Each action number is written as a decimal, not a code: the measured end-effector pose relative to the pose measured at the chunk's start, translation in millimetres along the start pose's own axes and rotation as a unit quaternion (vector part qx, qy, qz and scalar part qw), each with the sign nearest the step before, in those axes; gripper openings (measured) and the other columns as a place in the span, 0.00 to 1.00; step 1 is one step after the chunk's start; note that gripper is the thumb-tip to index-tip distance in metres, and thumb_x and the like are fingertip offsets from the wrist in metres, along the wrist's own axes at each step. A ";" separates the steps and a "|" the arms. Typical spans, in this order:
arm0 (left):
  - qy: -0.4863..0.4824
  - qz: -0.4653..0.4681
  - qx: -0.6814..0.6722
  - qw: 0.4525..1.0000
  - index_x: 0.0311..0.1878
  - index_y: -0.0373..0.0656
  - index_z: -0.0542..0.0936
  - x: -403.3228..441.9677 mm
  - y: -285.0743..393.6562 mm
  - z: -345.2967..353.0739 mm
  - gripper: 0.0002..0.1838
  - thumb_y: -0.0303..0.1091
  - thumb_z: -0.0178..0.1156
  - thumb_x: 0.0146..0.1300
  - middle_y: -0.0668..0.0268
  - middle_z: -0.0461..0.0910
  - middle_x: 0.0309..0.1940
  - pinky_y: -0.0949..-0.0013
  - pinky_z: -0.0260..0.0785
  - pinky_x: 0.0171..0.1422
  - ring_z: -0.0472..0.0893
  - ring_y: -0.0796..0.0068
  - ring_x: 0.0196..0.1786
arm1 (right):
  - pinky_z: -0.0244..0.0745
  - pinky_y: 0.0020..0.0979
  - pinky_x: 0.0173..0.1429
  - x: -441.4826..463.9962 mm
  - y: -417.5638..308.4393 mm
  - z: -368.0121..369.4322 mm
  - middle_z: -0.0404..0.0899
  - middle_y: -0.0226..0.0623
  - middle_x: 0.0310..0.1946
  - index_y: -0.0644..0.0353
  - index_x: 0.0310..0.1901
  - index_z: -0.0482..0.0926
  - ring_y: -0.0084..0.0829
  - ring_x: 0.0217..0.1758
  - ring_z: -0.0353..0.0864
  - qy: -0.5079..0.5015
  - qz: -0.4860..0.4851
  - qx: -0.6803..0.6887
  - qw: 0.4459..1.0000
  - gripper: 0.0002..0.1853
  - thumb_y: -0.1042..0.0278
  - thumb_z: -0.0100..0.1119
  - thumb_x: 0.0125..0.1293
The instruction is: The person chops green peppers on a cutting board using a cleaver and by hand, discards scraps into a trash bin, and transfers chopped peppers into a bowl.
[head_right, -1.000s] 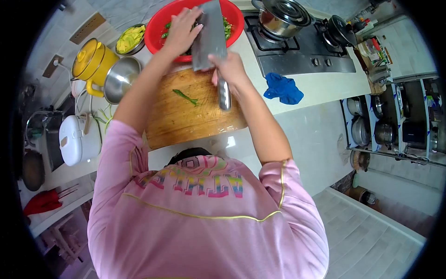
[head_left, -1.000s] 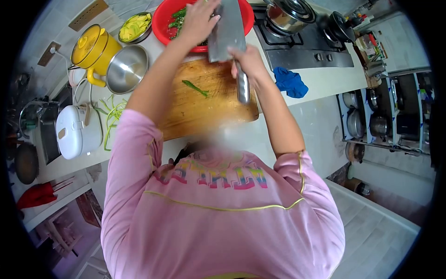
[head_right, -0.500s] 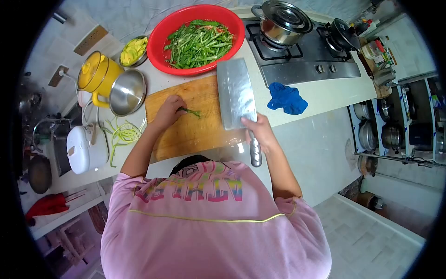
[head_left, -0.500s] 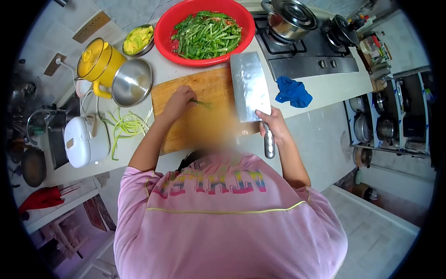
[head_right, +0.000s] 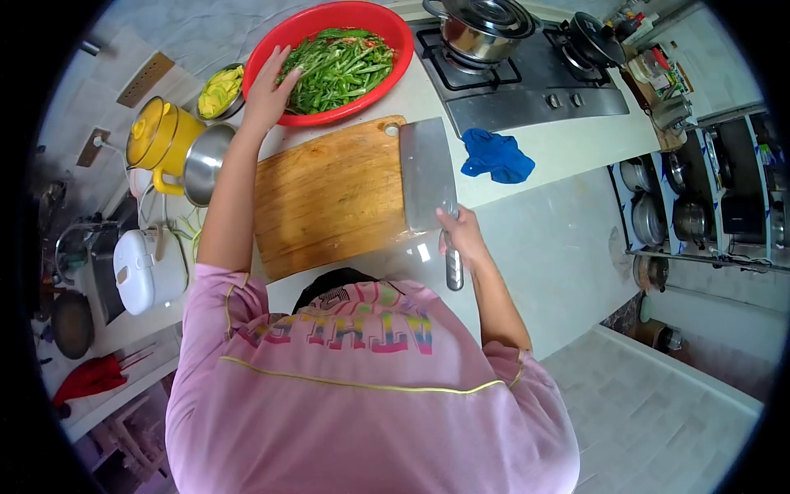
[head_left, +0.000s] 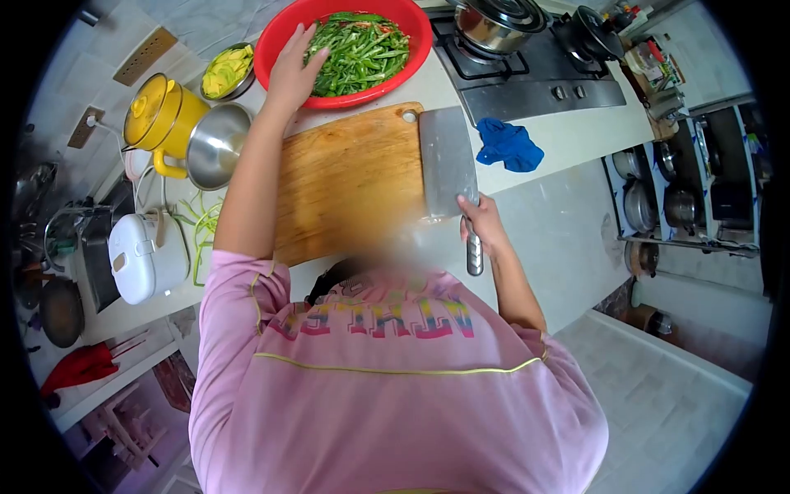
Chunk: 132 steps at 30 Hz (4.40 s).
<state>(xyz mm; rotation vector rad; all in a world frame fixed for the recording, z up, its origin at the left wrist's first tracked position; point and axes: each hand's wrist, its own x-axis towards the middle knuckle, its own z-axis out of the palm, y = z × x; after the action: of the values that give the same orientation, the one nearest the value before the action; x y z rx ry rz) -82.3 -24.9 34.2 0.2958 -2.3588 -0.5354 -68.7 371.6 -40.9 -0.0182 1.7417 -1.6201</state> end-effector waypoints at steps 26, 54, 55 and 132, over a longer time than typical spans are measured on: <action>0.103 -0.393 -0.260 0.876 0.48 0.35 0.79 -251.2 -11.7 -100.6 0.14 0.34 0.53 0.68 0.60 0.79 0.49 0.74 0.65 0.58 0.76 0.75 0.51 | 0.73 0.42 0.28 94.6 -71.7 129.6 0.78 0.43 0.22 0.54 0.54 0.73 0.42 0.25 0.80 -0.232 -0.454 -0.705 0.492 0.18 0.68 0.44 0.61; -0.132 -0.186 0.068 0.971 0.69 0.35 0.54 -193.8 97.3 -2.0 0.41 0.52 0.56 0.61 0.47 0.46 0.71 0.49 0.37 0.74 0.43 0.48 0.75 | 0.74 0.29 0.23 58.5 -64.0 56.1 0.70 0.34 0.27 0.58 0.30 0.71 0.29 0.24 0.77 -0.209 -0.691 -0.610 0.325 0.07 0.66 0.53 0.50; -0.147 -0.170 0.065 0.972 0.70 0.36 0.52 -185.7 103.0 9.8 0.42 0.52 0.56 0.61 0.47 0.44 0.72 0.48 0.36 0.74 0.42 0.48 0.75 | 0.74 0.29 0.23 56.5 -65.9 60.6 0.69 0.34 0.26 0.58 0.28 0.70 0.29 0.23 0.77 -0.215 -0.699 -0.613 0.299 0.06 0.66 0.53 0.50; 0.101 -0.354 0.308 0.877 0.66 0.24 0.53 -343.2 61.7 -115.6 0.40 0.48 0.53 0.63 0.38 0.47 0.69 0.48 0.40 0.74 0.47 0.41 0.72 | 0.66 0.26 0.16 -84.6 89.4 234.8 0.69 0.32 0.14 0.60 0.39 0.72 0.24 0.12 0.70 -0.382 0.049 -0.084 0.919 0.09 0.62 0.52 0.68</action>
<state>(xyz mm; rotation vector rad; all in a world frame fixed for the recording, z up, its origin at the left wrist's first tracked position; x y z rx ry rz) 244.1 115.7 -58.7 1.4660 -2.0981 -0.0310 154.5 229.7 -58.2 -0.5624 1.2258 -1.1499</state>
